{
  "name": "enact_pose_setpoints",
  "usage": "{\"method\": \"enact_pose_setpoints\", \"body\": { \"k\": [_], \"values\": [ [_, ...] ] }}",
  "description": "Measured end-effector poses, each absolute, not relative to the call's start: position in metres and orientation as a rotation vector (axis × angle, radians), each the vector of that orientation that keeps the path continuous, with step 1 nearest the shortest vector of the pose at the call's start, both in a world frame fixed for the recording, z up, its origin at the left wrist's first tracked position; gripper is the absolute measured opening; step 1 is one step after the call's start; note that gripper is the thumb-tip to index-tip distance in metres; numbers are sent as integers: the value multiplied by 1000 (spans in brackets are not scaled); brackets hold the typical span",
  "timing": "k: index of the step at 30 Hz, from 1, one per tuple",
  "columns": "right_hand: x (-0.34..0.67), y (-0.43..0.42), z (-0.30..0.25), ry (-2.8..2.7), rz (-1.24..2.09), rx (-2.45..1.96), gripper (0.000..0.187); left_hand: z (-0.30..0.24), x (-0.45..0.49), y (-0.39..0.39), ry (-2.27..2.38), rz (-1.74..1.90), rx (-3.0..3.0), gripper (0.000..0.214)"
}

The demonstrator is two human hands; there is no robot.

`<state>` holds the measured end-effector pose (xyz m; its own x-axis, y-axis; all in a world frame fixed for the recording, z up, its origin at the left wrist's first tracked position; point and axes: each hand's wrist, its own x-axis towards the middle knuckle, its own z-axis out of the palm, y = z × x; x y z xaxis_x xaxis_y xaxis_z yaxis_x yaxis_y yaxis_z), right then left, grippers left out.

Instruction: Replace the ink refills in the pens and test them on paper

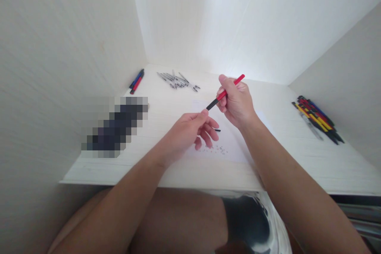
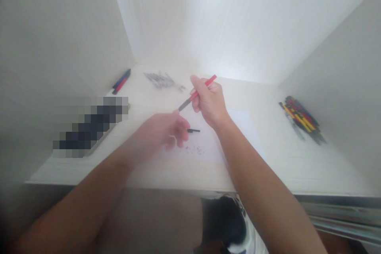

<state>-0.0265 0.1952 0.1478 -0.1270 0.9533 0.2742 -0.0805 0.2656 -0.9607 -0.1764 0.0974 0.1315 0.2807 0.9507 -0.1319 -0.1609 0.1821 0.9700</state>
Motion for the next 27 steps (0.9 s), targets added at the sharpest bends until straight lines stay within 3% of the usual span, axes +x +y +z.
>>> {"method": "enact_pose_setpoints", "body": {
  "k": [7, 19, 27],
  "values": [
    [-26, 194, 147, -1397, 1130, -830, 54, 131, -183, 100, 804, 1022, 763, 34],
    [-31, 193, 151, -1338, 1154, -854, 56, 125, -173, 98, 1448, 1486, 1641, 20],
    [-27, 197, 145, -1396, 1100, -856, 53, 137, -178, 98, 873, 1019, 882, 40]
  ]
}}
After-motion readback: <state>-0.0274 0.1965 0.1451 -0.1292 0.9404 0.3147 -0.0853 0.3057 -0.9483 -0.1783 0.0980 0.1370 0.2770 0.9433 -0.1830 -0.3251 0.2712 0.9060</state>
